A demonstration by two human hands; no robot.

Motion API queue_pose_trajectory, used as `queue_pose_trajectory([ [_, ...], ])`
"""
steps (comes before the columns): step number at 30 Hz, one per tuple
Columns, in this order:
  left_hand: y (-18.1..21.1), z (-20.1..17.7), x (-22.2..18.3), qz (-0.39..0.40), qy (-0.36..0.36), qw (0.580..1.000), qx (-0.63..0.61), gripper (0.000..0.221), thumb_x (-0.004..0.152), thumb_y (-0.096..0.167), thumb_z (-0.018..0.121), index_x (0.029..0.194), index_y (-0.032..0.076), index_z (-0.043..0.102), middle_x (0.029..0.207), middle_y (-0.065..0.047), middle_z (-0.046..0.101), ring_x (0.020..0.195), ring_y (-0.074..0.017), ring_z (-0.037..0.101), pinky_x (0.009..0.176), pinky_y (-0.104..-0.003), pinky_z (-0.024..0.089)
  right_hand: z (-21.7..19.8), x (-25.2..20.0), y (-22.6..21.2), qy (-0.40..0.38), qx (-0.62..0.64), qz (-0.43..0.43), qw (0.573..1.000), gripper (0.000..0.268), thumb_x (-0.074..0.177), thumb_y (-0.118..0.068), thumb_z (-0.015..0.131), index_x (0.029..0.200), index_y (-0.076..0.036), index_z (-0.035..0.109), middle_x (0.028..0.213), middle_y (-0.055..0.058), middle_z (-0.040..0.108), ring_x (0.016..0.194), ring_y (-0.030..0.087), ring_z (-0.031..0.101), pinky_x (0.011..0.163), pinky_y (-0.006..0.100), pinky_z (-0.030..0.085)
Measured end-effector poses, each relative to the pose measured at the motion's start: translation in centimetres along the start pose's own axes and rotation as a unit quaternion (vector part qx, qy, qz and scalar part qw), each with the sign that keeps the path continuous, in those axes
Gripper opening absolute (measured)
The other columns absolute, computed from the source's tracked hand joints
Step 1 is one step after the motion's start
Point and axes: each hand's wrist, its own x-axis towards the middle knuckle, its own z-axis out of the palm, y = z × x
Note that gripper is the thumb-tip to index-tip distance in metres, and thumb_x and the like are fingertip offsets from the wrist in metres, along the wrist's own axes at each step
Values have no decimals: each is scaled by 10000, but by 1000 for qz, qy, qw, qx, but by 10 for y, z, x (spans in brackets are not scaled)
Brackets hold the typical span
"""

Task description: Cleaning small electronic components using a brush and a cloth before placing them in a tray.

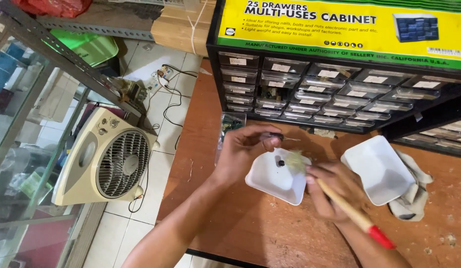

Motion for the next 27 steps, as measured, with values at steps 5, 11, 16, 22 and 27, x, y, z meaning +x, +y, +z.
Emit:
queue_pose_trajectory([
  [5,3,6,-9,29,-43,998,-38,223,888,41,791,1107,49,754,1062,-79,766,900,-136,724,813,-234,634,-11,24,-21,81,-39,103,991,207,1012,-119,517,962,28,653,1018,195,642,968,321,605,893,389,491],
  [11,3,21,-21,47,-87,995,-32,226,880,31,796,1097,74,747,1123,-102,764,1023,-167,725,902,-258,617,-22,15,-23,74,72,224,969,175,1004,-92,534,1085,36,620,832,108,607,804,227,595,778,332,502],
  [16,9,29,-26,130,-97,986,27,203,884,20,793,1077,62,742,1105,-129,744,1067,-210,726,921,-284,636,-19,20,-36,21,102,317,943,149,916,-29,726,1057,16,729,832,61,688,740,117,635,777,249,549],
  [22,13,29,-25,284,-66,942,167,136,908,43,783,1038,29,745,1064,-120,763,1058,-272,753,964,-370,627,-15,25,-41,41,47,359,931,127,897,-22,757,1016,19,744,815,64,706,766,134,663,816,262,567],
  [27,8,31,-29,342,-29,915,215,136,896,-38,785,1017,23,771,1045,-143,776,999,-246,779,950,-320,649,-14,24,-40,61,33,344,936,128,872,-9,770,994,25,755,879,116,754,756,144,696,754,236,566],
])
